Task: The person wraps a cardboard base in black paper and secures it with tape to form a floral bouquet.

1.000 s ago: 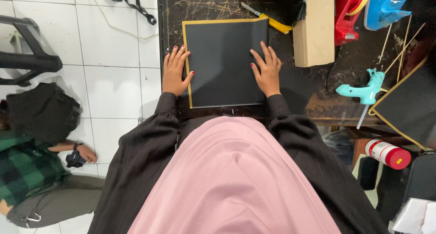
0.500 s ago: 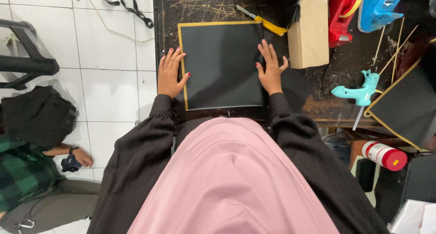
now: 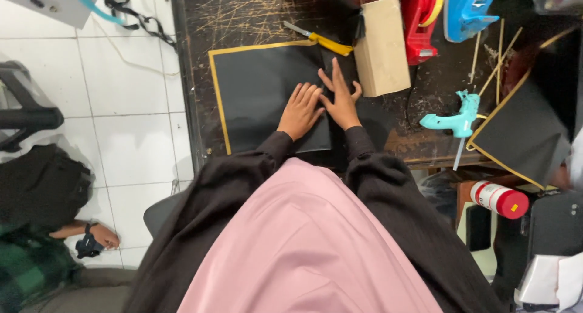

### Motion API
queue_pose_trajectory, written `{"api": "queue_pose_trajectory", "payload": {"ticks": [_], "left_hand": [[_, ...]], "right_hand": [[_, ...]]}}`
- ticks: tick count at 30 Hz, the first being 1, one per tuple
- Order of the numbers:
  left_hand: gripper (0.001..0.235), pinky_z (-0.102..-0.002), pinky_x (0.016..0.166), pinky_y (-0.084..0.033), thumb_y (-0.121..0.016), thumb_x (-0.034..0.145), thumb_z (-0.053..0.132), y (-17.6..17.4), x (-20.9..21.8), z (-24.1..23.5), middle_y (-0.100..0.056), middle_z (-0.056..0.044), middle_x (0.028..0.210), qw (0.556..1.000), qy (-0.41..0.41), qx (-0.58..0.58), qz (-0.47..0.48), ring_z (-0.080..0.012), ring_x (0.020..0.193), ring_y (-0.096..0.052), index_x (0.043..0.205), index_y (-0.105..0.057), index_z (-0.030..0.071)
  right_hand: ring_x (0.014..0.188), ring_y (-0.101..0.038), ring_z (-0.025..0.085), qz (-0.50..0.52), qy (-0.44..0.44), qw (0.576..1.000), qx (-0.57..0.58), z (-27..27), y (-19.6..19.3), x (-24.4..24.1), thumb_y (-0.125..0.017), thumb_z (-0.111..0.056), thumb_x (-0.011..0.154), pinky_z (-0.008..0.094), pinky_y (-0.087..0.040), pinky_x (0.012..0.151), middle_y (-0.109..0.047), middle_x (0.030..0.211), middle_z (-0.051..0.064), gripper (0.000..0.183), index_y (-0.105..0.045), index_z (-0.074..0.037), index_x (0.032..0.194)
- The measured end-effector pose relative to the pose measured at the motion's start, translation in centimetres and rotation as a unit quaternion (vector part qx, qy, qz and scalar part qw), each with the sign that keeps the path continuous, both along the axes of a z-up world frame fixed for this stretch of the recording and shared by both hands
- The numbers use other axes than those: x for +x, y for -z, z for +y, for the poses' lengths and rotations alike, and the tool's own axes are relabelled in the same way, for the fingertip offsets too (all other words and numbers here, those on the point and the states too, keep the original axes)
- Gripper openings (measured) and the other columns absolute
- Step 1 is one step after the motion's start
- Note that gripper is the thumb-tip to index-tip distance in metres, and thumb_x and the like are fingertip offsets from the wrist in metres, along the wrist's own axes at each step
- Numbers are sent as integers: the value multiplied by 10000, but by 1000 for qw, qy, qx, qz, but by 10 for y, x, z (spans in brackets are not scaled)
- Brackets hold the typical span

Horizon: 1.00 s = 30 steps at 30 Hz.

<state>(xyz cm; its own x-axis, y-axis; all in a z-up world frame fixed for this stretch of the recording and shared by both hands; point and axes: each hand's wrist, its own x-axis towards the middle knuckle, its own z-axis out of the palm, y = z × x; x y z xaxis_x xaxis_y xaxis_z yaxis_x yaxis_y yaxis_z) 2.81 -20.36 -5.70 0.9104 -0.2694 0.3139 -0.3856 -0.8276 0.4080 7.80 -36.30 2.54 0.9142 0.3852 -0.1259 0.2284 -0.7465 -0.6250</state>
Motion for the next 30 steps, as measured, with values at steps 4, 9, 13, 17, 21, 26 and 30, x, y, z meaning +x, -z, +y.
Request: {"api": "queue_pose_trajectory", "payload": {"ticks": [4, 9, 13, 17, 21, 26, 30], "left_hand": [[695, -527, 1354, -213, -616, 1075, 535, 6, -2, 3, -539, -212, 1521, 1000, 23, 12, -4, -363, 1539, -427, 1533, -467, 33], [730, -510, 1371, -133, -568, 1095, 559, -25, -4, 7, -414, -157, 1696, 998, 33, 30, 35, -301, 1647, -270, 1596, -406, 53], [801, -520, 1376, -72, -555, 1069, 638, -31, -5, 8, -336, -84, 1763, 995, 48, 64, 56, -262, 1673, -186, 1657, -381, 123], [848, -521, 1370, -68, -553, 1028, 712, -31, -3, 9, -349, -56, 1761, 995, 49, 57, 66, -258, 1670, -198, 1650, -421, 150], [827, -528, 1345, -185, -564, 1043, 661, -46, -1, 14, -361, -38, 1760, 994, 66, 46, 69, -280, 1651, -257, 1663, -449, 126], [838, -527, 1348, -191, -566, 1049, 667, -48, -1, 14, -346, -15, 1770, 994, 62, 48, 75, -269, 1659, -242, 1696, -389, 164], [847, -548, 1335, -196, -608, 1044, 639, -47, -2, 14, -345, -35, 1769, 994, 66, 52, 75, -283, 1660, -222, 1700, -383, 152]], "right_hand": [[1671, -190, 127, -29, -18, 998, -57, -4, 12, 13, -724, -236, 1074, 664, -155, 1137, -175, 1813, -187, 925, -127, -338, 1773], [1516, -415, 109, -84, -36, 994, -54, -3, 34, 38, -516, -105, 1058, 468, -216, 973, -417, 1726, -252, 944, 53, -304, 1785], [1418, -468, 131, -83, -22, 995, -43, 9, 24, 59, -476, -53, 1027, 448, -242, 968, -444, 1717, -240, 944, 16, -323, 1787], [1249, -573, 153, -198, -20, 980, -25, 10, 50, 84, -530, -52, 1029, 374, -379, 945, -594, 1585, -173, 771, -307, -312, 1720], [1346, -592, 328, -294, 26, 955, -27, 29, 12, 101, -564, 129, 1010, 459, -512, 1074, -601, 1489, 109, 612, -541, -121, 1569], [1007, -616, 286, -320, -5, 924, -209, 26, 55, 121, -684, -68, 1025, 393, -555, 813, -641, 1136, 109, 512, -563, -67, 1522], [980, -589, 303, -360, -21, 906, -221, 22, 26, 86, -630, -52, 1048, 388, -525, 912, -564, 1134, 123, 401, -605, -45, 1448]]}}
